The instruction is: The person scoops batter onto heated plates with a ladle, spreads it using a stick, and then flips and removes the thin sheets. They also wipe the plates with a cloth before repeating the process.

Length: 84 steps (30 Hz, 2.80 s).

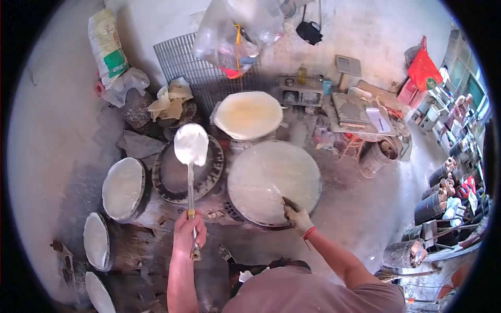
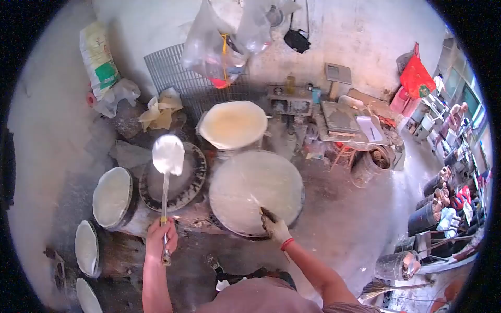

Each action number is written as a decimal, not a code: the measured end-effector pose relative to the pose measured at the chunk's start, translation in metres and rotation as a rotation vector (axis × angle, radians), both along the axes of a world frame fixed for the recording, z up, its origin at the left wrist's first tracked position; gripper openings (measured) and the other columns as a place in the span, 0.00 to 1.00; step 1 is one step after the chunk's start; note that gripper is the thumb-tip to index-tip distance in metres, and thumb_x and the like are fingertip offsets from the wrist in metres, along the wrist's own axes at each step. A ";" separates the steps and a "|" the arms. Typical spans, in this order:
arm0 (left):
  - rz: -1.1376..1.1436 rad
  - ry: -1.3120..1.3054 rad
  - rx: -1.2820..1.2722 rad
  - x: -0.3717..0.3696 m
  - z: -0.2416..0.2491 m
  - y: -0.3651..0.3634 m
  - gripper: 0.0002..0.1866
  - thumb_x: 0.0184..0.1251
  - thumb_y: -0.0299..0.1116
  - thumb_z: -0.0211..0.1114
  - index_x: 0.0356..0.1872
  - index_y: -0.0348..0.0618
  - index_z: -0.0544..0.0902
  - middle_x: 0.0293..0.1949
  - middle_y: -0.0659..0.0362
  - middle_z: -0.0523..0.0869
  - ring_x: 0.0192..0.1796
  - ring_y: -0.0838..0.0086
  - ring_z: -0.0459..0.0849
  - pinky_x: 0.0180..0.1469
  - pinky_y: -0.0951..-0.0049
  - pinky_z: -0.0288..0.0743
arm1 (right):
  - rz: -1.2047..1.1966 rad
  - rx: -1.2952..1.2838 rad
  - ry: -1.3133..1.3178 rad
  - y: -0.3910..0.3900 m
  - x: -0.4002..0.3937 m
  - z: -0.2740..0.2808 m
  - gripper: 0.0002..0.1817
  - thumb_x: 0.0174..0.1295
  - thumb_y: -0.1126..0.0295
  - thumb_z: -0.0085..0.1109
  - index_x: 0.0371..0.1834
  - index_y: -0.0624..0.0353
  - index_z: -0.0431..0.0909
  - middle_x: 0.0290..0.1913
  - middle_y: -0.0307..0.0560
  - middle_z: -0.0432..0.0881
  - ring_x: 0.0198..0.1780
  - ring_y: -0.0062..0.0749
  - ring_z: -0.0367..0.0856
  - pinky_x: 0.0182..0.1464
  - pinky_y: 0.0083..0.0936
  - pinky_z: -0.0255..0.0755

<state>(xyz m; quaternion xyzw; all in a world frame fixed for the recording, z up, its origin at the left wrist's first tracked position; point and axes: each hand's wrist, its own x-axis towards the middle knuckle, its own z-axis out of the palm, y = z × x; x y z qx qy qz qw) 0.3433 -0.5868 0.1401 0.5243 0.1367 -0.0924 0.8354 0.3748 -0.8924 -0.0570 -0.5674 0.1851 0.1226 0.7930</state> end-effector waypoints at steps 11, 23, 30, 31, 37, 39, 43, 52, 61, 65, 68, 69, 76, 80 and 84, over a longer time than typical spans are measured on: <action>-0.327 0.011 0.726 0.225 -0.159 0.153 0.10 0.61 0.28 0.54 0.43 0.39 0.70 0.21 0.54 0.76 0.16 0.66 0.75 0.18 0.67 0.69 | -0.283 -0.025 0.017 0.247 0.106 -0.013 0.22 0.67 0.64 0.50 0.64 0.48 0.68 0.22 0.33 0.71 0.18 0.13 0.63 0.18 0.13 0.57; -0.467 -0.272 1.485 0.298 -0.204 0.263 0.12 0.62 0.27 0.49 0.47 0.40 0.68 0.38 0.39 0.81 0.43 0.42 0.79 0.45 0.48 0.72 | -0.219 -0.433 -0.068 0.342 0.183 -0.024 0.21 0.62 0.63 0.51 0.58 0.55 0.73 0.40 0.48 0.84 0.35 0.33 0.81 0.40 0.27 0.72; -0.397 -0.321 1.594 0.295 -0.214 0.304 0.13 0.60 0.26 0.56 0.46 0.38 0.67 0.44 0.42 0.77 0.44 0.46 0.79 0.45 0.53 0.73 | -0.264 -0.810 0.020 0.372 0.170 -0.044 0.20 0.61 0.58 0.50 0.56 0.49 0.76 0.37 0.58 0.82 0.35 0.43 0.82 0.40 0.32 0.73; -0.397 -0.323 1.594 0.294 -0.214 0.307 0.13 0.60 0.26 0.56 0.46 0.38 0.67 0.44 0.42 0.77 0.44 0.46 0.79 0.45 0.53 0.73 | -0.201 -0.767 -0.061 0.380 0.185 -0.043 0.20 0.61 0.58 0.52 0.55 0.51 0.77 0.34 0.52 0.84 0.30 0.36 0.81 0.36 0.30 0.72; -0.235 -0.420 1.684 0.279 -0.202 0.335 0.21 0.61 0.26 0.56 0.57 0.41 0.67 0.43 0.42 0.72 0.43 0.48 0.79 0.42 0.55 0.74 | -0.396 -0.422 0.071 0.365 0.188 -0.009 0.20 0.61 0.62 0.56 0.54 0.60 0.77 0.27 0.37 0.80 0.22 0.18 0.71 0.26 0.20 0.66; -0.308 -0.399 1.737 0.268 -0.190 0.345 0.29 0.59 0.25 0.58 0.64 0.45 0.64 0.42 0.43 0.71 0.42 0.50 0.78 0.43 0.56 0.73 | -0.355 -0.708 -0.026 0.383 0.187 -0.036 0.19 0.60 0.62 0.56 0.53 0.58 0.78 0.26 0.37 0.80 0.23 0.20 0.71 0.28 0.22 0.67; -0.345 -0.396 1.703 0.256 -0.185 0.358 0.32 0.57 0.24 0.58 0.65 0.50 0.64 0.41 0.45 0.70 0.43 0.51 0.77 0.44 0.57 0.71 | -0.014 -0.500 0.076 0.375 0.235 -0.045 0.22 0.59 0.59 0.58 0.52 0.62 0.78 0.25 0.39 0.79 0.26 0.28 0.74 0.33 0.30 0.69; -0.196 -0.417 1.687 0.220 -0.196 0.398 0.35 0.51 0.20 0.61 0.64 0.56 0.67 0.41 0.46 0.69 0.46 0.49 0.74 0.44 0.56 0.70 | 0.186 -0.766 -0.037 0.379 0.236 -0.024 0.21 0.60 0.60 0.57 0.53 0.61 0.77 0.33 0.38 0.82 0.33 0.21 0.75 0.37 0.23 0.70; -0.156 -0.094 1.723 0.158 -0.189 0.404 0.35 0.53 0.20 0.58 0.64 0.60 0.67 0.40 0.48 0.69 0.41 0.50 0.77 0.40 0.55 0.71 | 0.283 -0.948 -0.311 0.372 0.254 -0.055 0.20 0.60 0.59 0.58 0.55 0.54 0.78 0.34 0.36 0.80 0.30 0.15 0.72 0.30 0.18 0.67; -0.080 -0.030 1.594 0.119 -0.176 0.400 0.34 0.52 0.20 0.58 0.63 0.57 0.68 0.40 0.49 0.69 0.40 0.52 0.76 0.40 0.55 0.71 | 0.396 -0.411 -0.030 0.321 0.259 0.007 0.22 0.58 0.61 0.59 0.52 0.64 0.77 0.41 0.46 0.84 0.43 0.29 0.79 0.49 0.24 0.70; 0.021 -0.076 1.521 0.098 -0.193 0.394 0.31 0.51 0.20 0.60 0.60 0.52 0.72 0.38 0.49 0.70 0.39 0.53 0.76 0.40 0.56 0.71 | 0.130 -0.537 -0.081 0.319 0.279 -0.022 0.21 0.58 0.63 0.60 0.52 0.62 0.77 0.41 0.47 0.84 0.40 0.29 0.79 0.48 0.24 0.71; 0.091 -0.189 1.499 0.095 -0.201 0.392 0.29 0.50 0.20 0.60 0.59 0.49 0.73 0.37 0.50 0.71 0.39 0.53 0.75 0.39 0.56 0.71 | 0.344 -0.695 -0.235 0.334 0.284 -0.024 0.20 0.59 0.63 0.59 0.52 0.62 0.77 0.42 0.48 0.84 0.41 0.30 0.80 0.48 0.25 0.71; 0.367 -0.254 1.128 0.090 -0.186 0.343 0.24 0.53 0.21 0.61 0.56 0.36 0.74 0.31 0.54 0.74 0.29 0.66 0.75 0.32 0.66 0.72 | 0.624 -0.371 -0.317 0.309 0.320 -0.034 0.17 0.61 0.63 0.58 0.49 0.62 0.79 0.38 0.42 0.83 0.36 0.23 0.77 0.40 0.21 0.70; 0.422 -0.011 0.505 0.088 -0.129 0.303 0.18 0.62 0.24 0.56 0.54 0.32 0.71 0.23 0.62 0.71 0.18 0.82 0.67 0.21 0.79 0.66 | 0.714 -0.414 -0.203 0.322 0.326 -0.021 0.17 0.60 0.63 0.60 0.50 0.59 0.79 0.37 0.40 0.82 0.35 0.22 0.76 0.39 0.19 0.71; 0.556 0.001 0.269 0.072 -0.120 0.286 0.13 0.66 0.25 0.51 0.51 0.35 0.69 0.18 0.64 0.68 0.15 0.84 0.64 0.17 0.80 0.62 | 0.970 -0.265 -0.099 0.300 0.296 -0.016 0.18 0.58 0.62 0.62 0.49 0.59 0.79 0.32 0.36 0.80 0.27 0.18 0.73 0.29 0.18 0.67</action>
